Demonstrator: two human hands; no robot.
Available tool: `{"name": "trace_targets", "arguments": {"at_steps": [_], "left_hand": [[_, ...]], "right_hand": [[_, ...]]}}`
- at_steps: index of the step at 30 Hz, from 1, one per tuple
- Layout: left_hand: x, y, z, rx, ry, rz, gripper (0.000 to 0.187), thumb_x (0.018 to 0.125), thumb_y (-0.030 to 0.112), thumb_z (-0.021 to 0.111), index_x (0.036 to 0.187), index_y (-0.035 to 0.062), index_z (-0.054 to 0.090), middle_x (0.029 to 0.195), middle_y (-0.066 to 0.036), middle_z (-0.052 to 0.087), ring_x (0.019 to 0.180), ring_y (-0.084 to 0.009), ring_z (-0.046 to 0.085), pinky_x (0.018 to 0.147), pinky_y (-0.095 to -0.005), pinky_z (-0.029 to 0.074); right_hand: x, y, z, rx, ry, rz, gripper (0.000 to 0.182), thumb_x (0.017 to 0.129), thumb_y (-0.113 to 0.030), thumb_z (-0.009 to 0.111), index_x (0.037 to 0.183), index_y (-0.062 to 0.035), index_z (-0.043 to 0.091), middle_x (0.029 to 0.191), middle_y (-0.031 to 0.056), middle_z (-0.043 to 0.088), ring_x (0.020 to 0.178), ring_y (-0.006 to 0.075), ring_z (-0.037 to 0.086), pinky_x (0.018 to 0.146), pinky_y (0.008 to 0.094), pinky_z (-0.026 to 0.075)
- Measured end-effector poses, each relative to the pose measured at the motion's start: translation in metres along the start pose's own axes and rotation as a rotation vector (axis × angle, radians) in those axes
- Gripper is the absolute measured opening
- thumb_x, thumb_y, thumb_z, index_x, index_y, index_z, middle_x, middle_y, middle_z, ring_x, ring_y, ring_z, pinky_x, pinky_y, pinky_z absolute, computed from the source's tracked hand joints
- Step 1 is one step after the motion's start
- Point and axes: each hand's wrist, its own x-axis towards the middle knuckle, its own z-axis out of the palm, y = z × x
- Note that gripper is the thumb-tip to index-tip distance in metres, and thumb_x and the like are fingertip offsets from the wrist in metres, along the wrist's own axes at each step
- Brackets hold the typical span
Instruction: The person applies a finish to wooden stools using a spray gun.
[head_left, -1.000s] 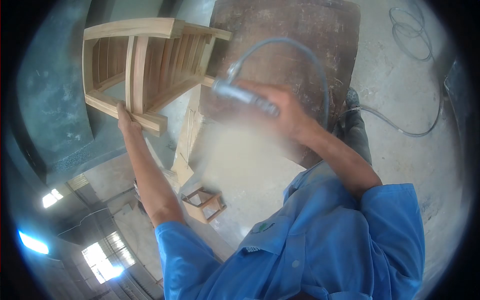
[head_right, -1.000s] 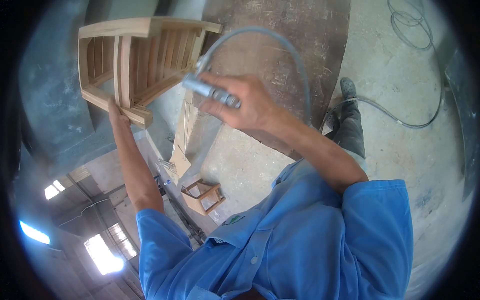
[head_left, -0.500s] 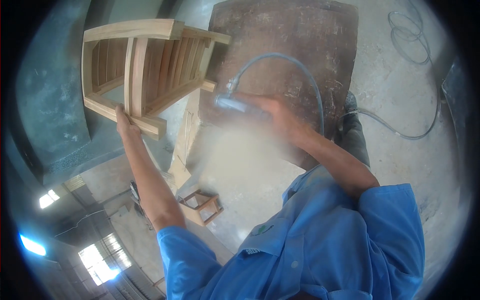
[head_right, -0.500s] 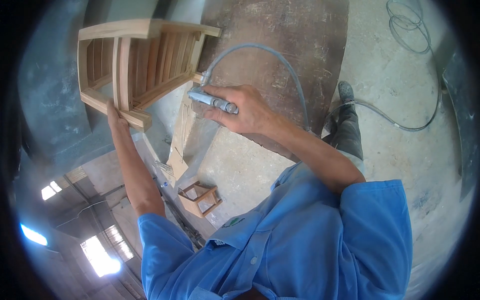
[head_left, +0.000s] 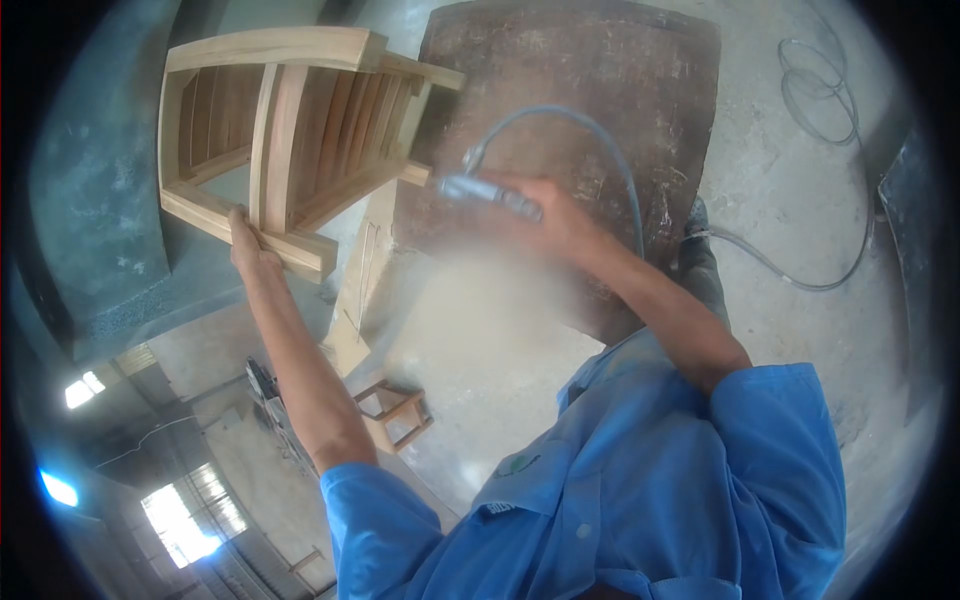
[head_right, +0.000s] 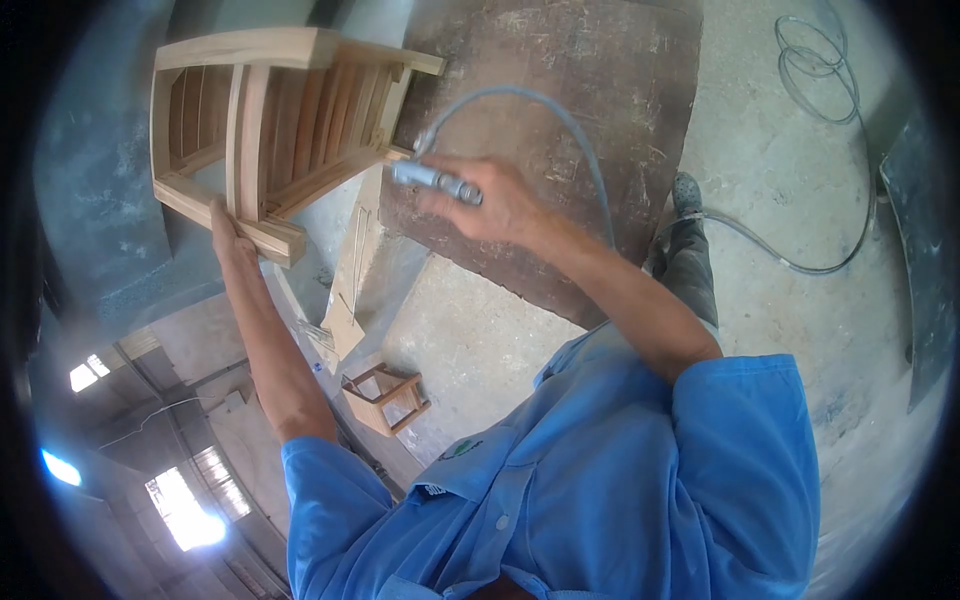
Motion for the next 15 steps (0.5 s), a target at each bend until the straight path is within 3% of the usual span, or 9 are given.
{"name": "trace_targets", "arguments": {"at_steps": [2,5,8,11,14,15], "left_hand": [[-0.007,0.002,0.003,0.006,0.016,-0.005,0.056,0.081,0.022,0.069,0.121,-0.0125,0.05,0.11,-0.015,0.061,0.097,-0.025,0.064,0.082,-0.0374,0.054],[-0.011,0.004,0.006,-0.004,0.028,-0.02,0.052,0.081,0.022,0.07,0.116,-0.0125,0.053,0.106,-0.014,0.061,0.093,-0.024,0.064,0.079,-0.0366,0.055],[-0.014,0.003,0.007,-0.016,0.03,0.026,0.049,0.08,0.022,0.07,0.113,-0.0123,0.055,0.102,-0.014,0.062,0.09,-0.0237,0.065,0.077,-0.0361,0.055],[-0.016,0.005,0.008,-0.001,0.036,0.013,0.048,0.079,0.023,0.07,0.111,-0.0114,0.056,0.099,-0.013,0.062,0.088,-0.0234,0.064,0.076,-0.0366,0.055],[-0.016,0.003,0.007,-0.011,0.026,0.041,0.048,0.079,0.024,0.07,0.11,-0.0107,0.057,0.097,-0.013,0.062,0.088,-0.0233,0.064,0.076,-0.0368,0.054],[-0.016,0.003,0.007,-0.003,0.023,0.038,0.048,0.079,0.024,0.07,0.11,-0.0106,0.057,0.098,-0.013,0.062,0.088,-0.0234,0.064,0.075,-0.0369,0.054]], "right_hand": [[-0.001,0.003,0.009,-0.058,0.026,-0.094,0.049,0.088,-0.031,0.069,0.126,-0.0015,0.063,0.087,0.0146,0.074,0.066,0.0187,0.069,0.062,0.0342,0.054],[0.017,0.002,-0.014,-0.108,0.036,0.203,0.049,0.088,-0.034,0.069,0.128,-0.0058,0.063,0.085,0.0153,0.073,0.065,0.0181,0.069,0.06,0.0313,0.053],[0.039,0.033,-0.024,-0.176,0.262,0.056,0.049,0.088,-0.035,0.069,0.129,-0.009,0.063,0.075,0.0111,0.071,0.061,0.0164,0.066,0.058,0.0299,0.051],[0.046,0.03,-0.021,-0.136,0.123,0.221,0.049,0.088,-0.035,0.069,0.127,-0.0069,0.063,0.068,0.0078,0.068,0.057,0.0155,0.063,0.056,0.0295,0.05],[0.036,0.029,0.001,-0.129,-0.03,0.311,0.04,0.089,-0.022,0.068,0.124,-0.0042,0.064,0.094,0.0114,0.072,0.083,0.0131,0.064,0.077,0.0312,0.051],[0.034,0.036,0.008,-0.138,0.009,0.2,0.043,0.089,-0.027,0.069,0.124,-0.0037,0.064,0.086,0.011,0.071,0.074,0.0143,0.064,0.07,0.0315,0.051]]}}
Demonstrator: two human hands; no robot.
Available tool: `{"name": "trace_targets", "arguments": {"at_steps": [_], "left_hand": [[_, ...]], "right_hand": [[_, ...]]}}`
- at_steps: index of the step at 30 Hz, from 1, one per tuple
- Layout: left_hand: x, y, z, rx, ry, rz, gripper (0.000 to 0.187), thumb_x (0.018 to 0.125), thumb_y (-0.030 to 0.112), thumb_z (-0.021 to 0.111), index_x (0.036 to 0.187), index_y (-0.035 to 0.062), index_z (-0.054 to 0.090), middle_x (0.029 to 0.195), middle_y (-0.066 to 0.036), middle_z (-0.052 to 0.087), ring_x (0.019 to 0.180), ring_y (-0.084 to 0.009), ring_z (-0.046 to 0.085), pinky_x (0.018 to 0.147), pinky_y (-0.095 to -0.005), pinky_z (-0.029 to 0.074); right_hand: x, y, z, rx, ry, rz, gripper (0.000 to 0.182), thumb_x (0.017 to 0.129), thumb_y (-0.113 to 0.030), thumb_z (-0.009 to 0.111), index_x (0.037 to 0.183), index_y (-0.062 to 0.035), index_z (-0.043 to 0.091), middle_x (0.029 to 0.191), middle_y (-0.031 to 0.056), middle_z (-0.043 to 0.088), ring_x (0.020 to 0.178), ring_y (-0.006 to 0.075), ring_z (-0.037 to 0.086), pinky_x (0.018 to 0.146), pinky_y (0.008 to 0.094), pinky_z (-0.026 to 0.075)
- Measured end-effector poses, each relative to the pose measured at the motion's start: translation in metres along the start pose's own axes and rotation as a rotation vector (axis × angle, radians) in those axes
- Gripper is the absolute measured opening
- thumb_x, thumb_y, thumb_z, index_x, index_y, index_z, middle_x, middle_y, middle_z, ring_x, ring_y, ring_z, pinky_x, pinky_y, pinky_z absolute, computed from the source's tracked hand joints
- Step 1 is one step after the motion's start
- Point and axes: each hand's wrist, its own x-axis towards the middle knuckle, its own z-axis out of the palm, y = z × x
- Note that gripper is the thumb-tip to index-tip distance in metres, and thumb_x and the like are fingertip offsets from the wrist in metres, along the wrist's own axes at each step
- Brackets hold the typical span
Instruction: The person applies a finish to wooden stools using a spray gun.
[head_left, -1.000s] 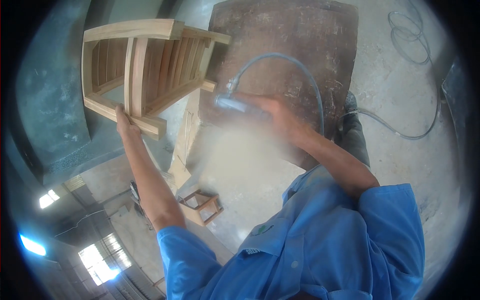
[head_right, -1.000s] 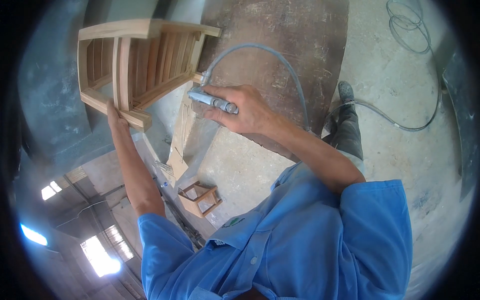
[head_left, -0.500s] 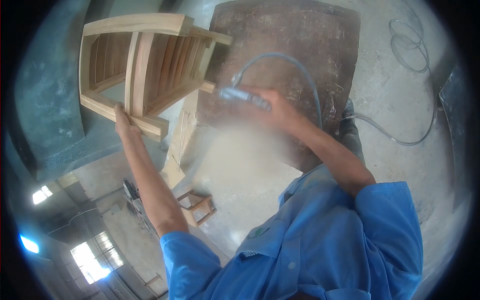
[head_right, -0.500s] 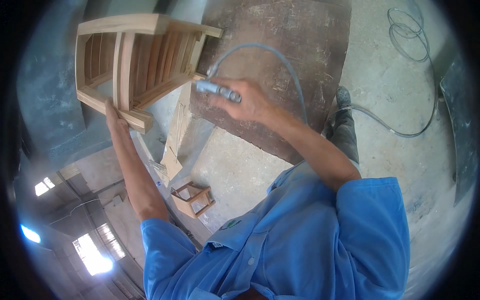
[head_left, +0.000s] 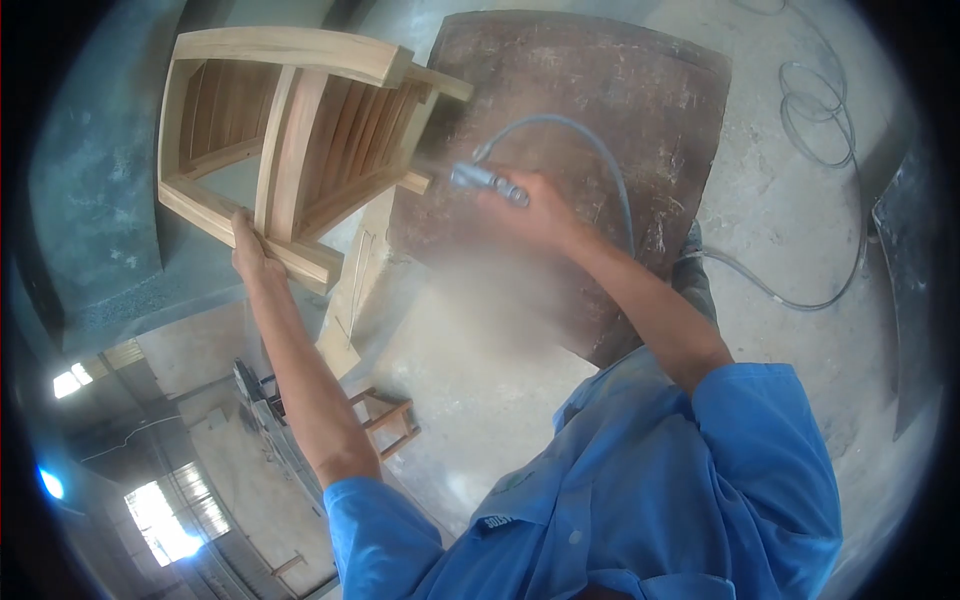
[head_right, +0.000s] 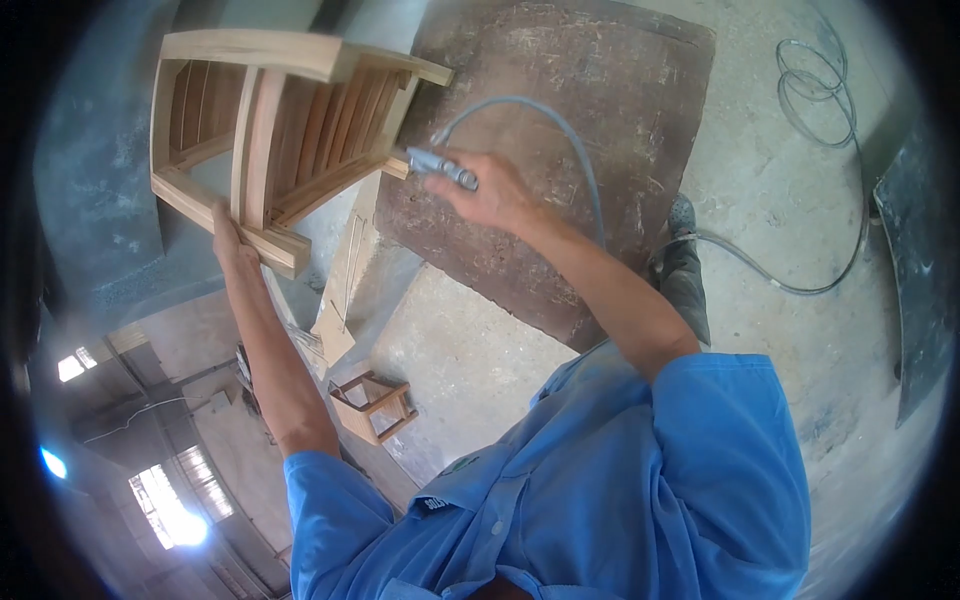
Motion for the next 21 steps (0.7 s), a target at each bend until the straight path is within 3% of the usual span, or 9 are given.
{"name": "trace_targets", "arguments": {"at_steps": [2,5,8,11,14,17,20,21], "left_hand": [[-0.003,0.003,0.002,0.009,-0.002,-0.007,0.048,0.079,0.024,0.071,0.11,-0.0103,0.058,0.099,-0.013,0.062,0.087,-0.0235,0.064,0.075,-0.0372,0.054],[0.001,0.002,0.002,0.011,0.016,-0.02,0.051,0.079,0.025,0.071,0.112,-0.0115,0.057,0.101,-0.014,0.062,0.088,-0.023,0.064,0.075,-0.0373,0.054],[0.009,-0.004,-0.003,-0.007,0.0,0.008,0.055,0.08,0.026,0.071,0.116,-0.0132,0.055,0.102,-0.015,0.062,0.089,-0.0227,0.064,0.076,-0.0375,0.054],[0.006,0.001,0.001,0.025,-0.003,0.002,0.058,0.081,0.027,0.07,0.119,-0.0144,0.053,0.105,-0.016,0.061,0.091,-0.0228,0.064,0.077,-0.0366,0.053],[-0.004,0.007,0.007,0.043,0.027,0.004,0.058,0.081,0.026,0.07,0.119,-0.0144,0.053,0.108,-0.017,0.06,0.093,-0.0231,0.064,0.078,-0.036,0.053],[0.001,0.007,0.008,0.051,0.009,0.0,0.059,0.082,0.026,0.069,0.121,-0.0146,0.052,0.11,-0.018,0.059,0.094,-0.0235,0.063,0.079,-0.0359,0.053],[0.001,0.011,0.01,0.059,0.012,-0.003,0.06,0.082,0.026,0.069,0.121,-0.0149,0.052,0.11,-0.017,0.059,0.094,-0.0237,0.063,0.081,-0.0365,0.053],[-0.001,0.011,0.011,0.068,0.018,0.003,0.06,0.081,0.026,0.069,0.121,-0.0151,0.052,0.11,-0.017,0.059,0.094,-0.0237,0.063,0.081,-0.0363,0.052]], "right_hand": [[0.004,0.006,0.011,-0.012,0.089,-0.22,0.05,0.088,-0.036,0.07,0.126,-0.0026,0.063,0.07,0.0103,0.069,0.055,0.0167,0.063,0.056,0.0319,0.051],[0.018,0.011,0.0,0.012,0.061,0.07,0.05,0.087,-0.036,0.07,0.125,-0.0044,0.064,0.069,0.0108,0.068,0.056,0.0193,0.063,0.056,0.0356,0.051],[0.041,0.025,-0.005,-0.103,0.338,-0.157,0.05,0.086,-0.038,0.07,0.125,-0.0067,0.065,0.065,0.0091,0.065,0.054,0.0207,0.062,0.056,0.0376,0.051],[0.05,0.016,-0.013,-0.18,0.116,0.12,0.049,0.086,-0.039,0.07,0.126,-0.0089,0.065,0.067,0.0091,0.066,0.058,0.021,0.063,0.058,0.0375,0.051],[0.039,0.02,0.01,-0.127,0.007,0.08,0.048,0.087,-0.038,0.069,0.125,-0.008,0.065,0.073,0.0122,0.068,0.065,0.0223,0.067,0.062,0.0369,0.052],[0.04,0.022,0.029,-0.136,0.016,-0.089,0.046,0.087,-0.037,0.069,0.124,-0.0084,0.066,0.079,0.0151,0.07,0.071,0.0228,0.068,0.065,0.0365,0.052],[0.057,0.017,0.014,-0.095,-0.015,0.16,0.041,0.089,-0.031,0.068,0.12,-0.0041,0.066,0.089,0.0125,0.071,0.086,0.0164,0.067,0.078,0.0333,0.052],[0.062,0.015,0.006,-0.143,0.056,0.113,0.039,0.089,-0.031,0.068,0.118,-0.0033,0.067,0.086,0.0108,0.07,0.082,0.0156,0.066,0.075,0.0327,0.052]]}}
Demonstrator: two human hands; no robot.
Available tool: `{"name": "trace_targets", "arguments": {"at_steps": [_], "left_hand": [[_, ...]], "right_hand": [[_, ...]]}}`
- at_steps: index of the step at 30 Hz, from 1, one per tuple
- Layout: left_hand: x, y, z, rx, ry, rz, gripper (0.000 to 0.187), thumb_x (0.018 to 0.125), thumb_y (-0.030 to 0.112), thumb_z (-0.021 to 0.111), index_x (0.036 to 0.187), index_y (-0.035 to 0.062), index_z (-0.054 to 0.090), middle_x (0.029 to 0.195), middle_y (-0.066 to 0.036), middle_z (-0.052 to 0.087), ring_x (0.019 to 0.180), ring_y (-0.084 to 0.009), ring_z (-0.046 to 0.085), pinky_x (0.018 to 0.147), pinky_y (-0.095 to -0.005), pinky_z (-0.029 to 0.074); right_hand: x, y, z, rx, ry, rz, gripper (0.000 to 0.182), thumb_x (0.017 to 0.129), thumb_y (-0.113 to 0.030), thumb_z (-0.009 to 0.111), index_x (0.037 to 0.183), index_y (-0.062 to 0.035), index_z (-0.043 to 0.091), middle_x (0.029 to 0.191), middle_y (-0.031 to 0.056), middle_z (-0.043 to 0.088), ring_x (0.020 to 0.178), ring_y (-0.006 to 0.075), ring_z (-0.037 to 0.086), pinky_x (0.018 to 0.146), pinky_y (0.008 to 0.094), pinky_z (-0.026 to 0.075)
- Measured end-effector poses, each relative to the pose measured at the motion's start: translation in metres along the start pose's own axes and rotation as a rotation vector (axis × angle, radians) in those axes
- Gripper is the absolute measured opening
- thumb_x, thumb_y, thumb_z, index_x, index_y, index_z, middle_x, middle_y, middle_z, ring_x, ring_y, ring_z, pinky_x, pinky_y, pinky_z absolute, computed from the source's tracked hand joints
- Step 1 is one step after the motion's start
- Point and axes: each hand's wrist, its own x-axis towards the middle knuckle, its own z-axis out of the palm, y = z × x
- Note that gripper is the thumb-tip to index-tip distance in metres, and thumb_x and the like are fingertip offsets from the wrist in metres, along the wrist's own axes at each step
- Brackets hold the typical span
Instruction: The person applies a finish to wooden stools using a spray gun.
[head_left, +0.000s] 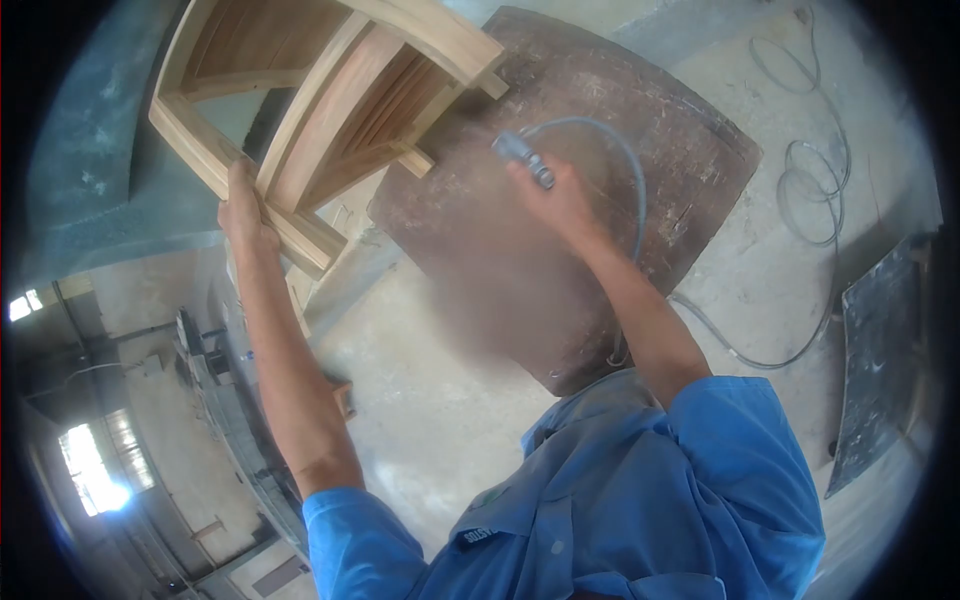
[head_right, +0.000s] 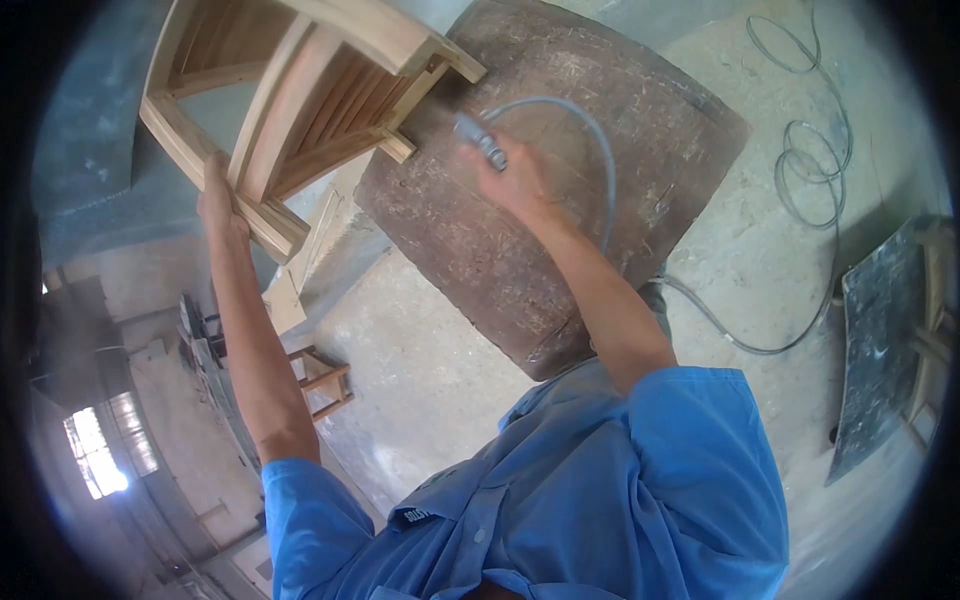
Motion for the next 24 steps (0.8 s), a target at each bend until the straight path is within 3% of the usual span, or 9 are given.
{"name": "trace_targets", "arguments": {"at_steps": [2,8,14,17,20,22,24], "left_hand": [[-0.001,0.003,0.001,0.023,0.013,0.008,0.062,0.08,0.027,0.07,0.121,-0.0155,0.052,0.11,-0.018,0.059,0.094,-0.0237,0.063,0.081,-0.0359,0.052],[0.004,0.0,-0.003,0.048,-0.013,-0.001,0.067,0.077,0.029,0.071,0.121,-0.017,0.052,0.11,-0.018,0.059,0.095,-0.0243,0.063,0.082,-0.0359,0.051],[0.011,0.0,0.001,0.077,0.018,0.031,0.062,0.077,0.03,0.07,0.117,-0.015,0.055,0.108,-0.017,0.059,0.095,-0.0219,0.06,0.083,-0.0336,0.048],[0.01,-0.001,0.003,0.056,-0.006,0.033,0.06,0.078,0.031,0.069,0.116,-0.0129,0.057,0.107,-0.017,0.059,0.094,-0.0218,0.06,0.082,-0.0335,0.048],[0.008,0.0,0.002,0.118,-0.037,0.007,0.059,0.079,0.033,0.066,0.117,-0.0113,0.057,0.106,-0.016,0.059,0.095,-0.0227,0.06,0.082,-0.0339,0.048],[0.009,-0.003,0.002,0.191,0.003,0.036,0.059,0.081,0.035,0.064,0.117,-0.0107,0.057,0.106,-0.015,0.06,0.096,-0.0232,0.058,0.084,-0.0343,0.047],[0.007,0.001,0.004,0.181,0.047,0.046,0.058,0.081,0.034,0.064,0.117,-0.0106,0.057,0.106,-0.014,0.06,0.096,-0.0222,0.057,0.085,-0.0334,0.046]], "right_hand": [[0.011,-0.001,-0.019,-0.08,0.149,-0.085,0.037,0.09,-0.031,0.068,0.113,-0.0018,0.068,0.08,0.0075,0.069,0.074,0.0141,0.066,0.07,0.0316,0.053],[0.013,0.041,-0.055,-0.087,0.239,-0.049,0.029,0.095,-0.028,0.064,0.097,0.0,0.068,0.073,0.0023,0.065,0.061,0.0082,0.061,0.052,0.0234,0.048],[0.009,0.002,-0.04,0.254,0.047,0.305,0.031,0.095,-0.032,0.062,0.096,-0.0013,0.068,0.073,0.0018,0.066,0.063,0.0093,0.064,0.048,0.0235,0.048],[0.015,-0.021,-0.009,0.313,-0.119,0.178,0.031,0.095,-0.033,0.062,0.098,-0.0035,0.069,0.077,0.0024,0.068,0.066,0.0093,0.066,0.049,0.0243,0.047],[0.025,-0.017,0.008,-0.01,-0.224,0.26,0.028,0.091,-0.03,0.066,0.103,-0.0045,0.07,0.076,0.0057,0.068,0.069,0.0148,0.066,0.065,0.0336,0.052],[0.02,-0.003,-0.001,-0.143,-0.194,0.198,0.025,0.091,-0.028,0.067,0.102,-0.0057,0.071,0.074,0.0054,0.067,0.071,0.0161,0.065,0.068,0.0346,0.052],[0.032,0.025,-0.03,-0.028,-0.235,0.164,0.027,0.091,-0.028,0.068,0.103,-0.0043,0.071,0.073,0.0041,0.067,0.07,0.0142,0.064,0.067,0.0324,0.052]]}}
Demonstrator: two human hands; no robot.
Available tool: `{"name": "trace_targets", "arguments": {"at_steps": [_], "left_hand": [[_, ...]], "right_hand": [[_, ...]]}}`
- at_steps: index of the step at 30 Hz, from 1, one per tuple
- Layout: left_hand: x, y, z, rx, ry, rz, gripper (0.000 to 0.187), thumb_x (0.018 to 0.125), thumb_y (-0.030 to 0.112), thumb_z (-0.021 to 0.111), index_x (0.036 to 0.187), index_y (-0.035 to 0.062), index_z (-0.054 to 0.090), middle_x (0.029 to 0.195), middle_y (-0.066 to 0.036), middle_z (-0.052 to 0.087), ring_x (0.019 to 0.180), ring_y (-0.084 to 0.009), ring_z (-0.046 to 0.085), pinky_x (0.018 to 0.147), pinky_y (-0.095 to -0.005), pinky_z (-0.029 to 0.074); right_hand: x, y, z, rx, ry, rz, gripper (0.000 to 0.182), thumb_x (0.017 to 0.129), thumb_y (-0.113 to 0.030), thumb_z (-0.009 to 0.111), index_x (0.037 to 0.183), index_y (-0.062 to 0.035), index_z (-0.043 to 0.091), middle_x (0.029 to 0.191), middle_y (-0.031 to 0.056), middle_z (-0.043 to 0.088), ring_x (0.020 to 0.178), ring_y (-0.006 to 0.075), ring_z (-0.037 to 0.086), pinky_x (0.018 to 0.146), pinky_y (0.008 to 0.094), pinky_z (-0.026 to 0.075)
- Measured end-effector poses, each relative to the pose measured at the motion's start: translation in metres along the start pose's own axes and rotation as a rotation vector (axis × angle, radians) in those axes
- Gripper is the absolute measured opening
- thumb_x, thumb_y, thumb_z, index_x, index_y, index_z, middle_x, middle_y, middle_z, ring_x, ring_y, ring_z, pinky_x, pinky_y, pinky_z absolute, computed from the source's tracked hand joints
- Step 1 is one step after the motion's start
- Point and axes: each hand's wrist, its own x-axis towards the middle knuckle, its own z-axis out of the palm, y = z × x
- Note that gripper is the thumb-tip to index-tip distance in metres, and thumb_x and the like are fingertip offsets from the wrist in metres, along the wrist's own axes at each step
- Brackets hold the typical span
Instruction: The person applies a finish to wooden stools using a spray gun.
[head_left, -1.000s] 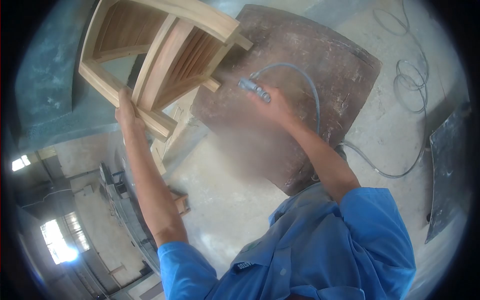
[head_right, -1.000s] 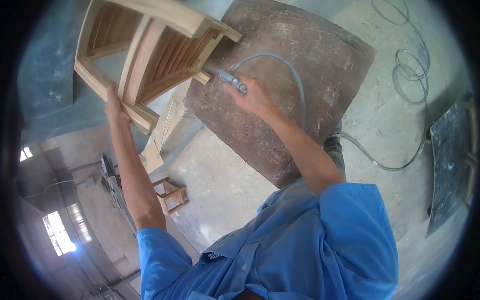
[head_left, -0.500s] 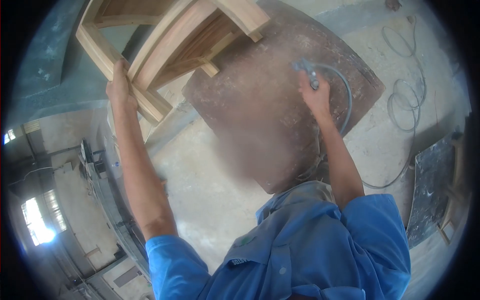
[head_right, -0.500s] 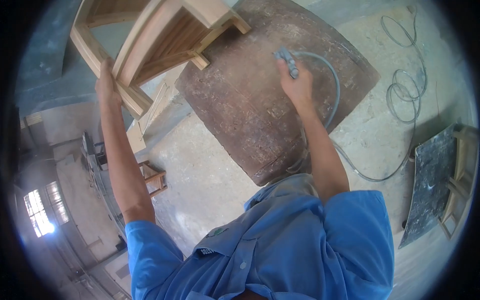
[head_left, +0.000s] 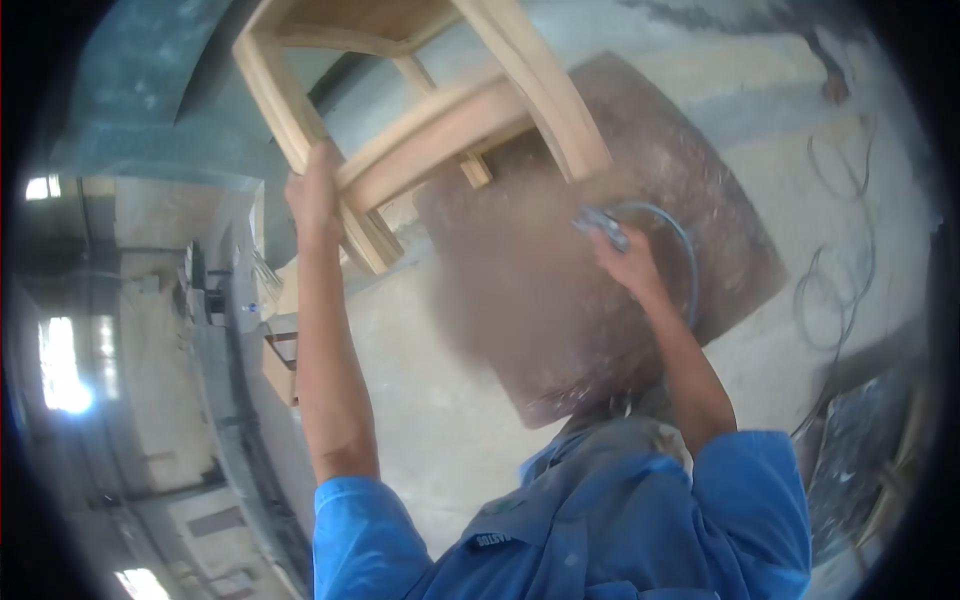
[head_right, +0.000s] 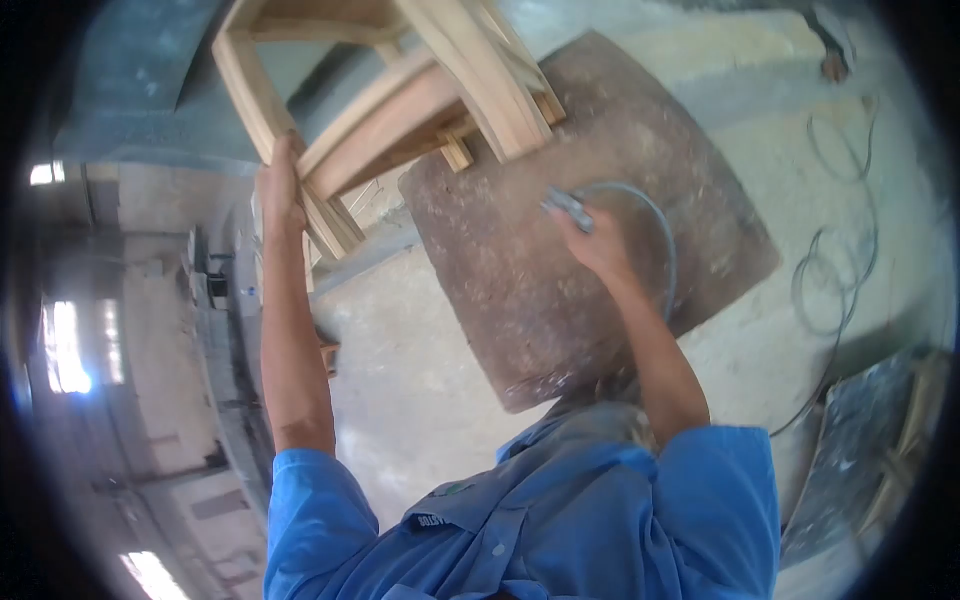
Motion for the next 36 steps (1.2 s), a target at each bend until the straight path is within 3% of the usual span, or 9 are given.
{"name": "trace_targets", "arguments": {"at_steps": [2,4,6,12,18,24,30,32,36], "left_hand": [[-0.01,0.003,-0.003,-0.067,-0.008,-0.016,0.055,0.081,0.033,0.063,0.114,-0.0102,0.057,0.101,-0.012,0.059,0.091,-0.0194,0.056,0.082,-0.0329,0.045],[-0.014,-0.002,-0.008,-0.078,0.008,0.001,0.052,0.082,0.033,0.063,0.111,-0.0098,0.057,0.097,-0.012,0.059,0.088,-0.0182,0.055,0.079,-0.0334,0.046],[-0.028,0.0,-0.005,-0.087,0.03,0.051,0.045,0.083,0.031,0.061,0.105,-0.0081,0.058,0.091,-0.01,0.059,0.082,-0.0162,0.053,0.074,-0.0335,0.046],[-0.056,-0.022,-0.001,-0.07,0.033,0.032,0.042,0.089,0.031,0.061,0.11,-0.0058,0.059,0.096,-0.009,0.061,0.085,-0.0161,0.056,0.077,-0.0325,0.047],[-0.075,-0.025,0.003,-0.113,0.044,0.011,0.044,0.092,0.031,0.059,0.117,-0.0052,0.055,0.103,-0.011,0.059,0.093,-0.0174,0.055,0.084,-0.0332,0.045],[-0.088,-0.028,0.005,-0.086,0.064,-0.007,0.04,0.093,0.029,0.057,0.115,-0.0043,0.055,0.1,-0.01,0.059,0.091,-0.0176,0.056,0.082,-0.0331,0.046],[-0.086,-0.064,0.006,-0.031,0.112,0.065,0.037,0.093,0.031,0.058,0.109,-0.0027,0.059,0.095,-0.009,0.063,0.086,-0.0171,0.059,0.076,-0.034,0.048],[-0.094,-0.046,0.013,-0.047,0.073,0.087,0.035,0.089,0.028,0.062,0.105,-0.0023,0.062,0.089,-0.006,0.064,0.08,-0.0148,0.058,0.071,-0.0323,0.049],[-0.103,-0.026,0.022,-0.051,0.115,0.082,0.032,0.084,0.022,0.063,0.104,-0.0031,0.061,0.085,-0.004,0.062,0.076,-0.0122,0.056,0.067,-0.0306,0.048]], "right_hand": [[0.015,-0.007,-0.047,-0.001,-0.041,0.157,0.029,0.091,-0.027,0.068,0.107,-0.0026,0.071,0.072,0.0021,0.066,0.068,0.0121,0.063,0.065,0.03,0.051],[0.035,-0.059,-0.096,-0.187,-0.012,0.033,0.034,0.091,-0.027,0.067,0.113,-0.0011,0.069,0.074,-0.0002,0.065,0.068,0.0086,0.061,0.063,0.0271,0.049],[0.047,-0.129,-0.126,-0.294,0.095,-0.359,0.027,0.095,-0.026,0.062,0.081,-0.0043,0.066,0.063,-0.0035,0.058,0.061,0.0063,0.053,0.057,0.0243,0.043],[0.083,-0.25,-0.149,-0.226,0.113,-0.718,0.037,0.092,-0.029,0.065,0.118,-0.0013,0.067,0.084,0.0049,0.069,0.072,0.0108,0.06,0.07,0.0273,0.048],[0.142,-0.234,-0.141,-0.283,0.14,-0.606,0.062,0.082,-0.057,0.067,0.12,-0.0083,0.068,0.089,0.0188,0.071,0.082,0.0307,0.069,0.077,0.0375,0.053],[0.121,-0.155,-0.162,-0.31,-0.038,-0.434,0.051,0.085,-0.045,0.068,0.12,-0.0073,0.068,0.093,0.0209,0.071,0.085,0.0336,0.069,0.078,0.0379,0.053],[0.149,-0.157,-0.165,-0.247,-0.085,-0.399,0.043,0.088,-0.035,0.071,0.118,-0.0055,0.068,0.088,0.0111,0.072,0.079,0.0187,0.067,0.074,0.0316,0.052],[0.171,-0.178,-0.154,-0.116,-0.019,-0.6,0.032,0.094,-0.033,0.064,0.092,-0.0018,0.069,0.07,-0.0014,0.064,0.064,0.0078,0.061,0.054,0.0246,0.046],[0.188,-0.22,-0.119,0.072,-0.123,-0.518,0.036,0.094,-0.037,0.064,0.093,-0.002,0.067,0.068,0.0002,0.062,0.061,0.0057,0.058,0.052,0.023,0.044]]}}
